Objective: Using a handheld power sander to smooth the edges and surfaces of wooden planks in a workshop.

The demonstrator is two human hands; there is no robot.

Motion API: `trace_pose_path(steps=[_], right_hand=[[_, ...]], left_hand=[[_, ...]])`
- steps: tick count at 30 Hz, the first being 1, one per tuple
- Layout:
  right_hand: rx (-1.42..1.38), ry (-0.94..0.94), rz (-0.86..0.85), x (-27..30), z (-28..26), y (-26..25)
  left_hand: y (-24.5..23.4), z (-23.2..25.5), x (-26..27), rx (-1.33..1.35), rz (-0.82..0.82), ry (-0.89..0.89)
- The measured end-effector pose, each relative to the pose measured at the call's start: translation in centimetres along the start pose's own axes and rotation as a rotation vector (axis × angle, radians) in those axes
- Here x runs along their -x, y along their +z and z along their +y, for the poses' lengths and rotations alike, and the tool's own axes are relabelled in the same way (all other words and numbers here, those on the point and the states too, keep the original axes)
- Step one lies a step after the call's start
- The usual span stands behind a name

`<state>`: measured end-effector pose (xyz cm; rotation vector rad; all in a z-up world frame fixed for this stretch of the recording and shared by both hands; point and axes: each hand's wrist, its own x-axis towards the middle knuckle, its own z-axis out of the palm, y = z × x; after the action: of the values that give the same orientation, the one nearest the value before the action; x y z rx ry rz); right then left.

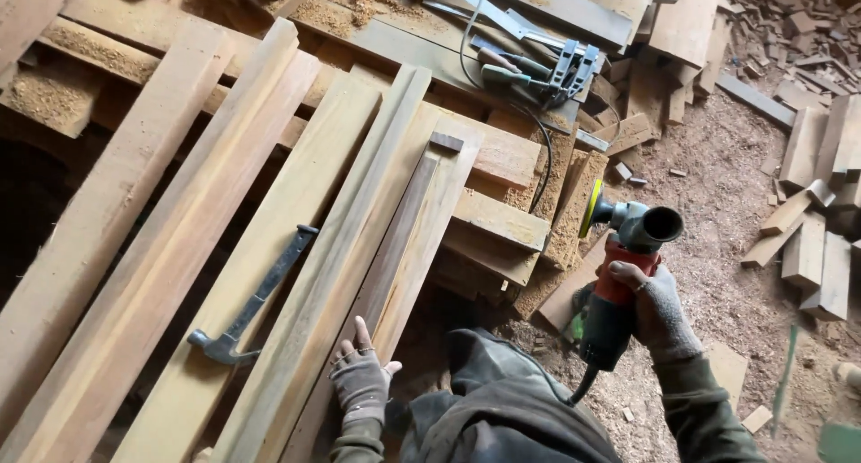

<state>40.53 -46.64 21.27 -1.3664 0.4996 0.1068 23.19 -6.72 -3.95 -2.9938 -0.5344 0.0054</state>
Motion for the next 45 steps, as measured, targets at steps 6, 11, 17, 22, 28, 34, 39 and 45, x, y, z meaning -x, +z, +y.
trace_pose_path(steps=[6, 11, 17, 22, 28, 34, 39, 45], right_hand=[[0.179, 0.031, 0.021, -2.0, -2.3, 3.8], [0.731, -0.133, -0.119, -2.3, -2.1, 9.3], [1.517, -0.514, -0.632, -1.0, 3.5, 17.2], [1.660, -0.681, -0.916, -0.6, 5.3, 22.5], [1.755, -0.508, -0.804, -6.0, 3.3, 23.8], [1.736, -0.352, -0.577, -13.1, 0.0, 25.4], [1.700, -0.428, -0.499, -18.3, -1.2, 25.5], [1.583, -0.485, -0.549, -16.4, -1.5, 26.1]], left_hand=[[-3.1, -2.2, -1.5, 0.251, -0.448, -0.024], [-0.3, -5.9, 0.0, 0.303, -0.826, -0.068], [0.6, -3.0, 5.2, 0.338, -0.131, -0.227], [3.5, -2.3, 6.8, 0.197, -0.074, -0.289], [5.3, -2.3, 9.1, 0.180, -0.139, -0.254], [1.3, -1.4, 7.3, -0.034, 0.128, -0.225], [4.1, -1.9, 9.4, 0.018, -0.043, -0.253], [-1.6, -2.1, 6.1, 0.016, -0.114, -0.134]])
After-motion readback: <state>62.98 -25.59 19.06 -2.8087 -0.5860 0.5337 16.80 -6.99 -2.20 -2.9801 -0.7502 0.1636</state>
